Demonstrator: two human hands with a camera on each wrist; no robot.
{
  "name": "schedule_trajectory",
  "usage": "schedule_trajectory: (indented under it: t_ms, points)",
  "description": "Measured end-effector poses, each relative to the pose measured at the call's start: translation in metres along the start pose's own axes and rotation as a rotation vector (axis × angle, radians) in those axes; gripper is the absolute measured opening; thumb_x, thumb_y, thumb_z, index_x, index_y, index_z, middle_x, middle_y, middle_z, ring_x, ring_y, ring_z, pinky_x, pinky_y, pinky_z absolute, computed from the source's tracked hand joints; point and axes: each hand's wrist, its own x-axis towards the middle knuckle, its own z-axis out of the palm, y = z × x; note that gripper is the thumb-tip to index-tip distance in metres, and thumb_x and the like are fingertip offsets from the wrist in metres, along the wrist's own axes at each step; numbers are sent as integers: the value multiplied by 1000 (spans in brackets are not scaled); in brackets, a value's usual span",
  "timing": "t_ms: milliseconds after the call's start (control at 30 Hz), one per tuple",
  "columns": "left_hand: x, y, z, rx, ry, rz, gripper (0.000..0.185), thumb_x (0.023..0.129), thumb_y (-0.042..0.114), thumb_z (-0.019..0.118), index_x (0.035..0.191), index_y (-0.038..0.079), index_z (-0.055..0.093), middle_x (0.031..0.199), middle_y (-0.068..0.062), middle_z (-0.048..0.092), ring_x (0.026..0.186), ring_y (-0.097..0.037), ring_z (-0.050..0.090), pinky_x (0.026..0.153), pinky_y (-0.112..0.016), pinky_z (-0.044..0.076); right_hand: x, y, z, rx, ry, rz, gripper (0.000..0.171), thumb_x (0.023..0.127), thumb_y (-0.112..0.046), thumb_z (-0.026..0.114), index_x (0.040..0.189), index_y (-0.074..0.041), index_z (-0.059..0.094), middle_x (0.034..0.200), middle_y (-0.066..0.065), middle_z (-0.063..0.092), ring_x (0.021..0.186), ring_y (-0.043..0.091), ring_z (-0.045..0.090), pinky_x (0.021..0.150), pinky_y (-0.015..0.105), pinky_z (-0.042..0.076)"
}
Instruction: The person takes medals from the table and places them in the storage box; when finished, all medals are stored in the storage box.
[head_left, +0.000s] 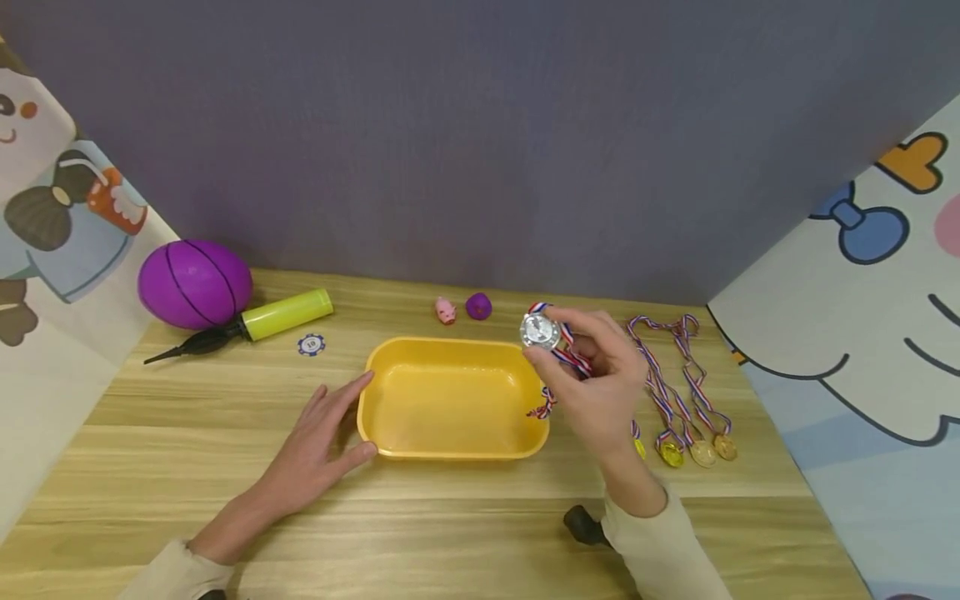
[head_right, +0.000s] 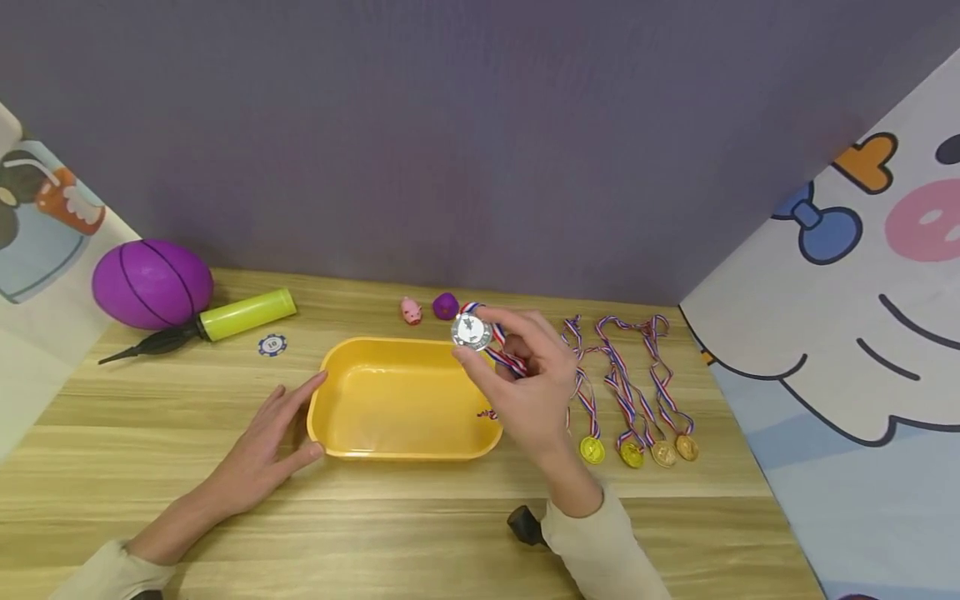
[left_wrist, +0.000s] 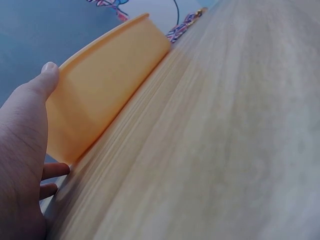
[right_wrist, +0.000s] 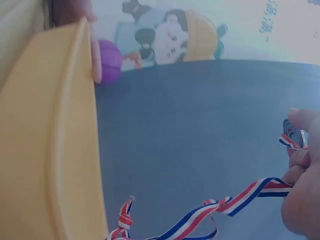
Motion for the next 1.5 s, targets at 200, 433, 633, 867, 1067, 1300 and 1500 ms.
schedule_trajectory:
  t_ms: [200, 433, 633, 867, 1067, 1300, 1500]
  points:
    - [2, 0, 0, 5, -6, -1, 93, 102, 41, 79, 178, 24, 28, 173, -14, 47, 156, -44, 44, 139, -57, 7, -16, 8, 27, 73, -83, 72, 50, 94, -31, 93, 114, 12, 76, 99, 1, 72, 64, 1, 60, 47, 10, 44]
    - [2, -1, -1, -1, -7, -4, 93, 102, 39, 79, 178, 24, 28, 172, -14, 48, 156, -44, 44, 139, -59, 7, -39, 20, 59, 45, -233, 210, 37, 83, 7, 93, 116, 2, 78, 100, 13, 71, 63, 4, 50, 47, 15, 39]
    - [1, -1, -2, 10, -2, -5, 93, 102, 38, 80, 178, 24, 28, 172, -15, 48, 156, -45, 44, 139, -58, 8, -55, 30, 71, -25, -373, 361, 40, 84, 0, 95, 120, -8, 80, 92, 5, 68, 62, 6, 46, 52, 17, 37]
    - [1, -1, -2, 19, 3, 8, 93, 101, 38, 80, 177, 23, 29, 172, -15, 48, 156, -46, 44, 140, -54, 8, -66, 44, 76, -132, -516, 440, 33, 90, -13, 95, 120, -15, 80, 107, -3, 79, 71, 11, 56, 63, 20, 47]
    - [1, -2, -1, 26, 9, 5, 94, 101, 37, 81, 178, 23, 28, 172, -15, 48, 154, -46, 46, 140, -54, 7, -69, 50, 77, -217, -717, 433, 31, 93, -20, 94, 121, -16, 79, 113, -5, 80, 90, 7, 65, 80, 24, 58]
    - [0, -1, -1, 21, 4, 1, 95, 101, 38, 80, 178, 24, 27, 172, -15, 48, 154, -47, 46, 140, -54, 7, -70, 53, 76, -216, -914, 436, 30, 96, -18, 91, 123, -14, 80, 93, -7, 72, 76, 2, 59, 70, 20, 55]
    - [0, -1, 0, 24, -4, 4, 94, 102, 41, 79, 178, 24, 26, 173, -15, 47, 155, -45, 45, 139, -56, 8, -68, 57, 75, -224, -993, 488, 26, 99, -11, 86, 125, -13, 82, 105, -7, 77, 77, 1, 56, 70, 18, 51]
